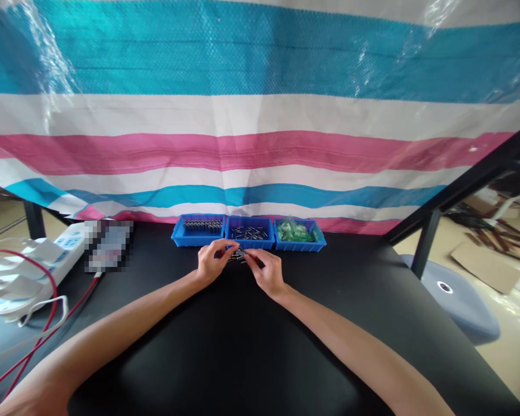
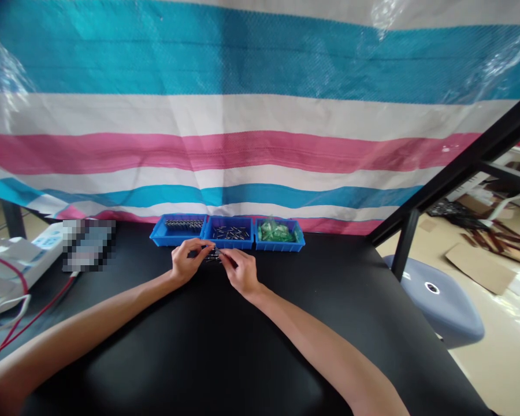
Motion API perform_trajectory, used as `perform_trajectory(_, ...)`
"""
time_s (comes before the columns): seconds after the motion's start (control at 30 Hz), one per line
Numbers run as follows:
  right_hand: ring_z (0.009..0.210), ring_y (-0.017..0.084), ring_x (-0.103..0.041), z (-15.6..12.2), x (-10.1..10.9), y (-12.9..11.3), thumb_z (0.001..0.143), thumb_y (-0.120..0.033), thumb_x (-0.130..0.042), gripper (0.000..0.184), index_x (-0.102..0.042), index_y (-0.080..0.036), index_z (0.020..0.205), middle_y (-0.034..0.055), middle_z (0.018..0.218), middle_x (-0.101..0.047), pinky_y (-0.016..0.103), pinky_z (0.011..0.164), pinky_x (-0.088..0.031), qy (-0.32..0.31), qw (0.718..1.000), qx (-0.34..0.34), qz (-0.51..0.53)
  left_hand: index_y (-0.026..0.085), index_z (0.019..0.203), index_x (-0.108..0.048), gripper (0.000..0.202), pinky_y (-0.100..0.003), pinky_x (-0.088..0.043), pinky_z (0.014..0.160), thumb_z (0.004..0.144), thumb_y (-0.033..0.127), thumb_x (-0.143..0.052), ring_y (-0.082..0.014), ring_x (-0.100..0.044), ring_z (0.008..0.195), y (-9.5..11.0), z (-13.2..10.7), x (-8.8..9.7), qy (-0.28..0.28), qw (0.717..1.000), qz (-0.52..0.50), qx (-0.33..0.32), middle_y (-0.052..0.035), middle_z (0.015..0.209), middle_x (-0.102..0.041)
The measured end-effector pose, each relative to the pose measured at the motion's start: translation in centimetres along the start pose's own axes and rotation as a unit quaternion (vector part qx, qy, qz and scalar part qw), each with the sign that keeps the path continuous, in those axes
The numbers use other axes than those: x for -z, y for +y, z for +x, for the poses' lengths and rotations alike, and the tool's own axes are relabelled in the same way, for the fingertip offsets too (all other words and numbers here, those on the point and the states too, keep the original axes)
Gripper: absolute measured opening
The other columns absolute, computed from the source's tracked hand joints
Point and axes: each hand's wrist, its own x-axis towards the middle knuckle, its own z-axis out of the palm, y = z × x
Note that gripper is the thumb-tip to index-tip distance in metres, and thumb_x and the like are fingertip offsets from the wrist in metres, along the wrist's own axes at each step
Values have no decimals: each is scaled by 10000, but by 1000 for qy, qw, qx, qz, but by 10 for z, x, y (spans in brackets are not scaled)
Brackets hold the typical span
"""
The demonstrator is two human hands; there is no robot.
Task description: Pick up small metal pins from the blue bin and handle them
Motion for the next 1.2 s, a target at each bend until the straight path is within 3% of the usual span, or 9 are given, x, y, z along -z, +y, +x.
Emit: perform_trajectory(1.2, 762, 173, -676, 0, 0, -1, 881, -214, -563, 141, -691, -194, 936, 46, 856, -718, 278, 714, -538, 5, 1000, 4, 13, 176, 894, -660, 101, -192, -499, 579, 803, 219, -673, -65, -581, 502, 0, 0, -1, 12, 1000, -7, -17, 2, 772, -718)
